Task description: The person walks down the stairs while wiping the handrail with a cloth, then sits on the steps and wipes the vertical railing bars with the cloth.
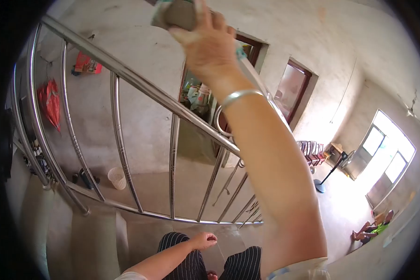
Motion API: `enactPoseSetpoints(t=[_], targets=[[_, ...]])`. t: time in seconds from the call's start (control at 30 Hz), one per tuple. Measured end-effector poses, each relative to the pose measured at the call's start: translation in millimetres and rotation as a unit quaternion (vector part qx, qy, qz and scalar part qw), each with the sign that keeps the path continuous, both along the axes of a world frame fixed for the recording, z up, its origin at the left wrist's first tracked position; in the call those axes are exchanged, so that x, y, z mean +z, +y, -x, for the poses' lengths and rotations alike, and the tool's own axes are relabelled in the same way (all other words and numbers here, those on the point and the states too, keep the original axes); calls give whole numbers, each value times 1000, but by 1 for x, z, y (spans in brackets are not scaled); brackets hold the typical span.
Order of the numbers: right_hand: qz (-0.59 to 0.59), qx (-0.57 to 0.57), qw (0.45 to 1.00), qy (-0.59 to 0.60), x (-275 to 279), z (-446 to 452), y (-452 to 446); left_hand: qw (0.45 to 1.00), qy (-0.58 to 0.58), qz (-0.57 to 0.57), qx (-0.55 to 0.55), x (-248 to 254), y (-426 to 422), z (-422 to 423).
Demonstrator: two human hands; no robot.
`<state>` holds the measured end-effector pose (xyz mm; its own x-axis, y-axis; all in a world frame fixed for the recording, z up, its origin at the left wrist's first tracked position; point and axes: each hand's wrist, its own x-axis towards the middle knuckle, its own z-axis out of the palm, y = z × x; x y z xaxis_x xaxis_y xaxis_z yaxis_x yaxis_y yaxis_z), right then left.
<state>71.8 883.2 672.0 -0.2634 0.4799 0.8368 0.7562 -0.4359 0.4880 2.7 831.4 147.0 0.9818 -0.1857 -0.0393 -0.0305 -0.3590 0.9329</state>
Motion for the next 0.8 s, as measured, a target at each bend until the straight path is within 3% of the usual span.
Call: enactPoseSetpoints(t=[0.03, 0.27, 0.33, 0.5, 0.6, 0.67, 0.73, 0.77, 0.8], targets=[[-48, -21, 996, -66, -11, -7, -10, 1000, 8, 20, 2, 3, -1, 1], [-6, -53, 997, -49, -64, -69, -84, 996, 18, 88, -6, -1, -3, -1], [37, -12, 997, 67, -71, -75, -99, 997, 12, 78, -3, 4, 0, -1], [-19, 76, 994, 72, -72, -68, -94, 990, 60, 127, 8, -4, -2, -5], [1, 141, 988, 65, -68, -53, -79, 992, 83, 97, -24, -9, -6, -11], [-11, 76, 997, 12, -91, -39, -76, 993, 83, 76, -35, -16, -7, -15], [12, 40, 999, 34, -121, -46, -76, 994, 80, 60, -43, -21, -5, -13], [0, 69, 984, 167, -140, -53, -78, 995, 70, 65, -35, -20, -4, -12], [4, 72, 983, 167, -152, -53, -76, 995, 61, 71, -25, -19, -2, -12]])
